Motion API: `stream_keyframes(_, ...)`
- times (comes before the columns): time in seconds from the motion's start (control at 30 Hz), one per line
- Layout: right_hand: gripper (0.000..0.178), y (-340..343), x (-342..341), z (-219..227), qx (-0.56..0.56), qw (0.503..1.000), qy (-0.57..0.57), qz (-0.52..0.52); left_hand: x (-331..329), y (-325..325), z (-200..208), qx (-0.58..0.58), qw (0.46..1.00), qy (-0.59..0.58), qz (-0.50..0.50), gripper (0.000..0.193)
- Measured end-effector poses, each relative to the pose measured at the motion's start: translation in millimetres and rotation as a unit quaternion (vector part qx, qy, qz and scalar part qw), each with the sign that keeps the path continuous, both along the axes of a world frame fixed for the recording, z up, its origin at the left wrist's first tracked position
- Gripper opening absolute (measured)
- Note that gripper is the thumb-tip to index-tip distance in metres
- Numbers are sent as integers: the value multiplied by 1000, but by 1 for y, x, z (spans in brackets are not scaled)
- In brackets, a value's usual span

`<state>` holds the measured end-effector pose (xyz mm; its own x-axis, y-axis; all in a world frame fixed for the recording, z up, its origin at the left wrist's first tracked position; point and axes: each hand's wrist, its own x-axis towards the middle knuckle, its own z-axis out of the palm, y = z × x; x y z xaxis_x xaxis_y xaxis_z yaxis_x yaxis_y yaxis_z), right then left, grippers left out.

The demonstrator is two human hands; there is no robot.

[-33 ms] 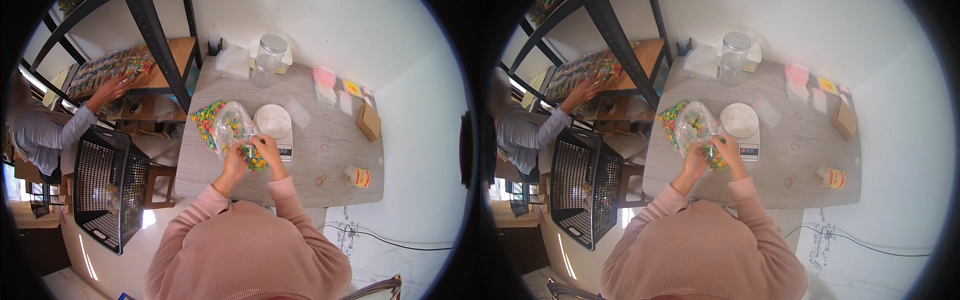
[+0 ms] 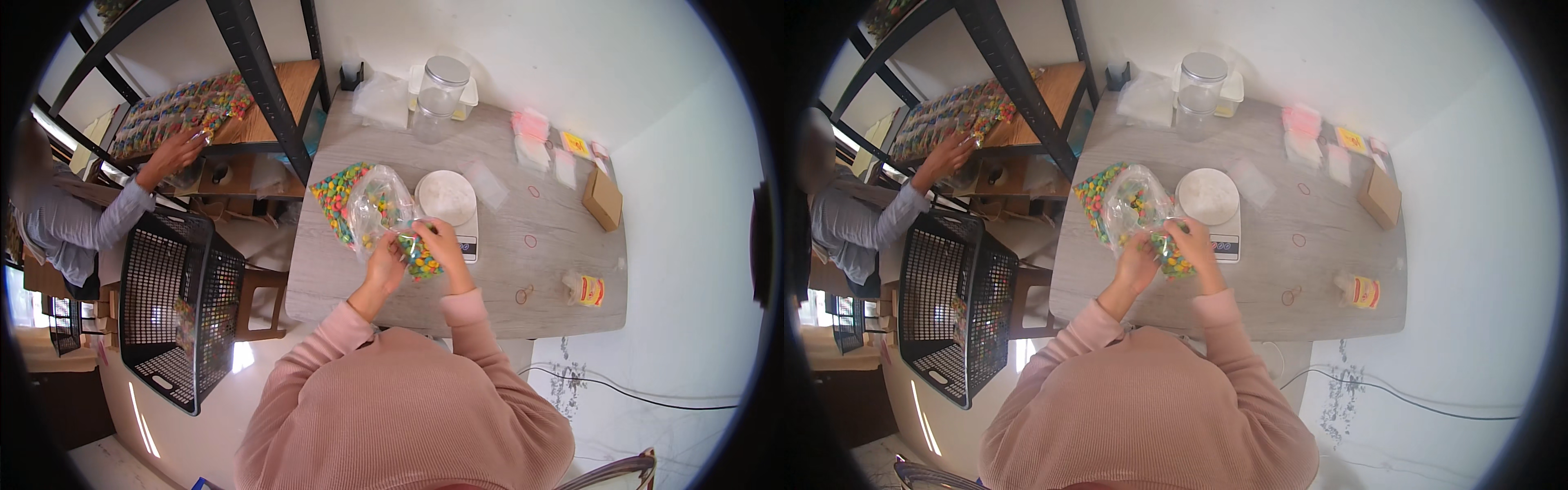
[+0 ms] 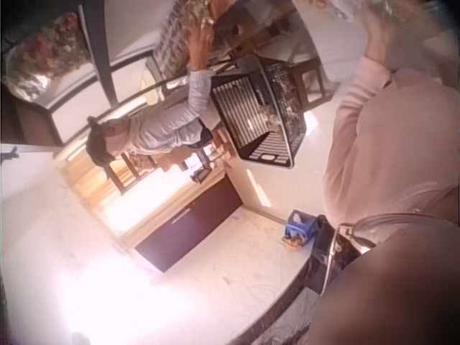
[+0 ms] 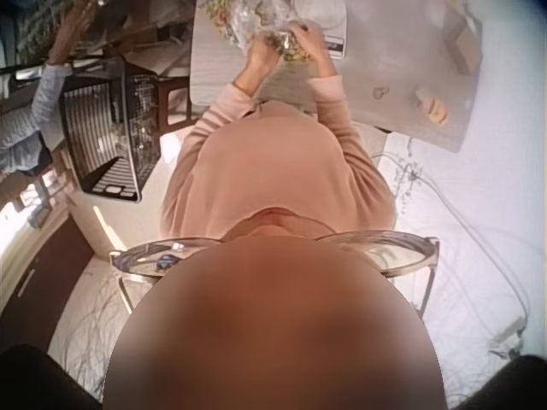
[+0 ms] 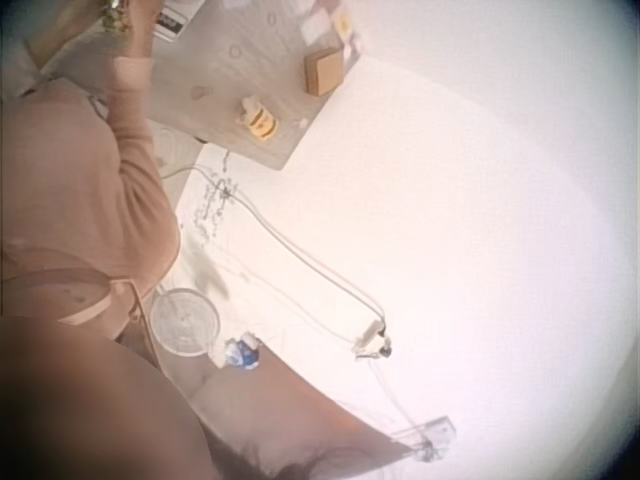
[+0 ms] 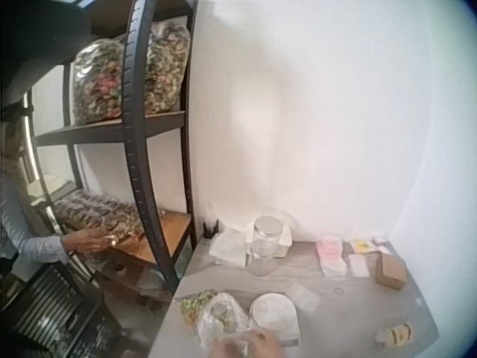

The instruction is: The person scoops colorful candies from a large bag into small plastic bags using a scoop and a digital scale. They weigh each portion, adjust the amount as needed, and place the filled bags into a black basket.

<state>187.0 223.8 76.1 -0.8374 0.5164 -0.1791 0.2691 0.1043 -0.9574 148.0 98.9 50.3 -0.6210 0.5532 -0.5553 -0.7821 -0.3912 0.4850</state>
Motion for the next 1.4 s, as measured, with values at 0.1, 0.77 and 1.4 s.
stream_keyframes(0.1,31,20,7,17,-18,1000,22,13,-12,11,10,21,1000,3,-7,46)
stream_keyframes(0.77,28,13,-21,35,-24,993,76,84,-14,15,38,42,991,128,-2,31)
stream_keyframes(1.4,35,10,-54,17,182,963,-61,187,-19,21,-2,70,990,16,121,25)
